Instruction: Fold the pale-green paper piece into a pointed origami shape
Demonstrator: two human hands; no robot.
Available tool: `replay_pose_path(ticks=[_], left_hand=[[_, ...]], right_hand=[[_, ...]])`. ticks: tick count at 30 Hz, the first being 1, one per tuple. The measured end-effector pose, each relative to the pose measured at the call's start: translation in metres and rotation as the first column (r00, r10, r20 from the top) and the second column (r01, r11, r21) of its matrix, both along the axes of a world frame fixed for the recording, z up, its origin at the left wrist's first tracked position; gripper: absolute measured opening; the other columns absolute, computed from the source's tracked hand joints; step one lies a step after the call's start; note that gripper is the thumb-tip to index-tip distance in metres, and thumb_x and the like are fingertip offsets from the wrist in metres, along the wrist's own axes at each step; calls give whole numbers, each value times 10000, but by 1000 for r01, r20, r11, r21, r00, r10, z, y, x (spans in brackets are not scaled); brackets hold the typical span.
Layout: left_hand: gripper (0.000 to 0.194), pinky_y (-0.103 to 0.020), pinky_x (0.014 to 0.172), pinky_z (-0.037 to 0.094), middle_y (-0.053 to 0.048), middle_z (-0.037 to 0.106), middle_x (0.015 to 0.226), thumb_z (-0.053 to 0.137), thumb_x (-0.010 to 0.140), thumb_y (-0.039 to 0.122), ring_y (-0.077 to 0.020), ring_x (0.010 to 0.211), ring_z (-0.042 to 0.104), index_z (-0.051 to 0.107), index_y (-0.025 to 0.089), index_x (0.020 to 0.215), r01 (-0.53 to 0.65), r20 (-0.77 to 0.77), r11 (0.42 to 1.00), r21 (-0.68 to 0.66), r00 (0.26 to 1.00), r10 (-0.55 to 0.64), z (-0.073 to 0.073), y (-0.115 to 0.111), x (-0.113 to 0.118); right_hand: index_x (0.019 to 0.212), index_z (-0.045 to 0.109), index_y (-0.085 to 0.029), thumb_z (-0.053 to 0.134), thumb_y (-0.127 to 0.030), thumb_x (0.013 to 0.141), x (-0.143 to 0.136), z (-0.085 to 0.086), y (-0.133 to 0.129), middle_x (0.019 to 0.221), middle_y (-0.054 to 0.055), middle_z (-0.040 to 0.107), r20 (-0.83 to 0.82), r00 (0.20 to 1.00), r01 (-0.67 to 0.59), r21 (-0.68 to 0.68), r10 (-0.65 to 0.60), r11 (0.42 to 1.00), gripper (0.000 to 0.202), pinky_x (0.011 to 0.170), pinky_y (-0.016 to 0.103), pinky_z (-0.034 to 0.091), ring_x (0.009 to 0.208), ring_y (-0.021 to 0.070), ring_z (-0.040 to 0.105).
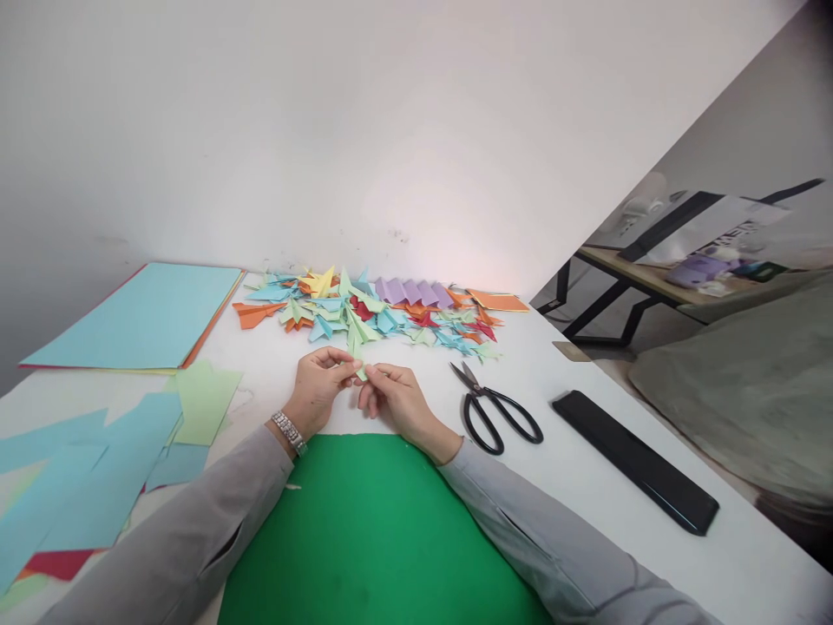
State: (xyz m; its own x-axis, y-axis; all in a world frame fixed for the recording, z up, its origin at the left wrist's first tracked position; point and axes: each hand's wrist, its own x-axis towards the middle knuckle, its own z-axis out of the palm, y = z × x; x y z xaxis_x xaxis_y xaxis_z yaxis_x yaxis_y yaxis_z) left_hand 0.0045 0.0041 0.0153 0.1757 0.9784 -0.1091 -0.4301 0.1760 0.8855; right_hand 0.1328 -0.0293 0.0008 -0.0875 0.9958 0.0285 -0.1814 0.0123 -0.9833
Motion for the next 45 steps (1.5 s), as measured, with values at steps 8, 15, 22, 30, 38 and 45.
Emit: replay_pose_path(ticks=[8, 15, 22, 30, 38, 45], left_hand=[[298, -205, 478, 417, 21, 582, 467, 857, 439, 161, -85, 447, 549, 601, 128, 590, 8, 52, 999, -38, 999, -6, 1, 1, -1], [295, -193, 473, 409, 21, 584, 485, 855, 416, 138, -71, 464, 523, 609, 125, 580, -18, 89, 999, -50, 996, 23, 1, 3, -2], [278, -205, 489, 413, 13, 588, 479, 853, 423, 144, -77, 470, 526, 622, 123, 576, -10, 73, 999, -33, 997, 13, 1, 3, 0], [243, -222, 497, 396, -3, 611, 509, 846, 442, 165, -82, 480, 510, 641, 131, 568, 1, -27, 1000, 10, 1000, -1, 0, 3, 0], [271, -252, 497, 438, -35, 627, 689, 795, 599, 293, -140, 564, 616, 720, 108, 781, 89, 110, 993, -80, 991, -80, 9, 4, -3], [217, -280, 615, 481, -50, 663, 644, 787, 545, 126, -165, 635, 648, 711, 109, 747, 140, 106, 986, -92, 986, -130, 4, 6, -5]], right_hand=[[620, 573, -171, 600, -646, 744, 0, -2, 2, 475, 41, 656, -74, 997, 22, -27, -24, 999, 492, 360, 223, 362, 325, 115, 503], [588, 615, -150, 568, -682, 745, 1, -3, 5, 436, 48, 614, -86, 987, 133, -64, -138, 989, 556, 335, 224, 361, 322, 117, 496], [544, 584, -166, 657, -653, 680, 1, -4, 4, 369, -4, 567, -1, 992, 128, -32, -128, 991, 510, 303, 190, 263, 267, 75, 413], [575, 575, -175, 708, -586, 684, 0, 5, 1, 468, 3, 630, 48, 995, 84, 13, -85, 996, 446, 376, 203, 380, 350, 92, 506], [594, 607, -173, 722, -549, 685, 3, 1, 4, 464, 2, 623, -7, 986, 165, 14, -165, 986, 404, 371, 213, 347, 336, 82, 466], [703, 636, -183, 766, -419, 665, 1, -1, 6, 608, 7, 671, -140, 955, 263, -11, -262, 965, 272, 437, 230, 459, 464, 112, 559]])
